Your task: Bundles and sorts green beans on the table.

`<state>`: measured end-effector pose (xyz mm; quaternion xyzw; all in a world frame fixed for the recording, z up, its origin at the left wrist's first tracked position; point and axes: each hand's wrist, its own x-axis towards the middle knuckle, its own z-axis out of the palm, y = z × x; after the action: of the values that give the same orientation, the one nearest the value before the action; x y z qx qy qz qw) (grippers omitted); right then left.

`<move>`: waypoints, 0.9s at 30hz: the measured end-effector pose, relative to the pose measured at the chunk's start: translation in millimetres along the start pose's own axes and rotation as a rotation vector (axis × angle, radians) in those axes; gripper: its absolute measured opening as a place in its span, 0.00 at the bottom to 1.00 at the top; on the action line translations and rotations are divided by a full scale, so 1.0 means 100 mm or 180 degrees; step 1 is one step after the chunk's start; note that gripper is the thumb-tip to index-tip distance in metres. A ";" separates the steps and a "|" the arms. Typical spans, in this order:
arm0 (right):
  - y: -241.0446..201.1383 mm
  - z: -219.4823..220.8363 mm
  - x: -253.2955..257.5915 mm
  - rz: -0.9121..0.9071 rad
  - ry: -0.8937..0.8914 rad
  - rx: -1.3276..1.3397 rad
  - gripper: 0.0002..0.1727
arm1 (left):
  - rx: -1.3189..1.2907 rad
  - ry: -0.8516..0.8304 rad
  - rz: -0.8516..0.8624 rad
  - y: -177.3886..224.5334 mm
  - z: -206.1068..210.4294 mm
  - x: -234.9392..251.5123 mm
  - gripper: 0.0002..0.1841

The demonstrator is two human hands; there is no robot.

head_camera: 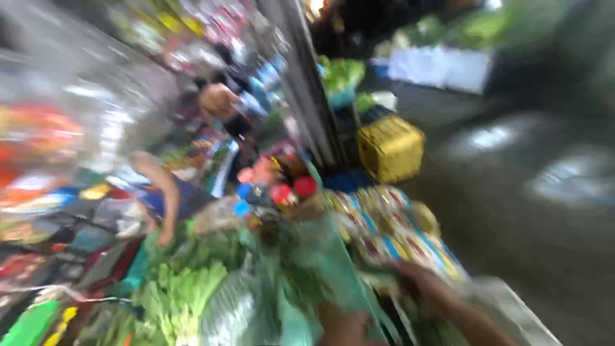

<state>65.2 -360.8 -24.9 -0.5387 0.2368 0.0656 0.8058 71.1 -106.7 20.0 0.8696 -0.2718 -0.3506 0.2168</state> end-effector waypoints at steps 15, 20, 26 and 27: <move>1.19 -2.15 -0.11 0.1649 0.1152 -0.3091 0.25 | -0.0344 -0.0711 -0.0062 -0.12 -0.01 0.28 0.31; 1.21 -1.96 0.04 0.1422 0.1110 -0.3288 0.41 | -0.0116 -0.0582 -0.0571 -0.41 -0.02 0.20 0.32; 0.54 -0.71 0.29 0.0979 -0.0727 -0.2793 0.21 | 0.0250 0.0514 -0.2392 -0.98 -0.19 0.11 0.34; 0.48 -0.42 0.35 0.0800 -0.1039 -0.2838 0.19 | 0.0093 0.0728 -0.2422 -1.13 -0.19 0.11 0.34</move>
<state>65.9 -384.5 -93.9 -0.7812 0.1195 0.3410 0.5092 128.1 -24.4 -37.4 0.9446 0.0908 -0.3029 0.0880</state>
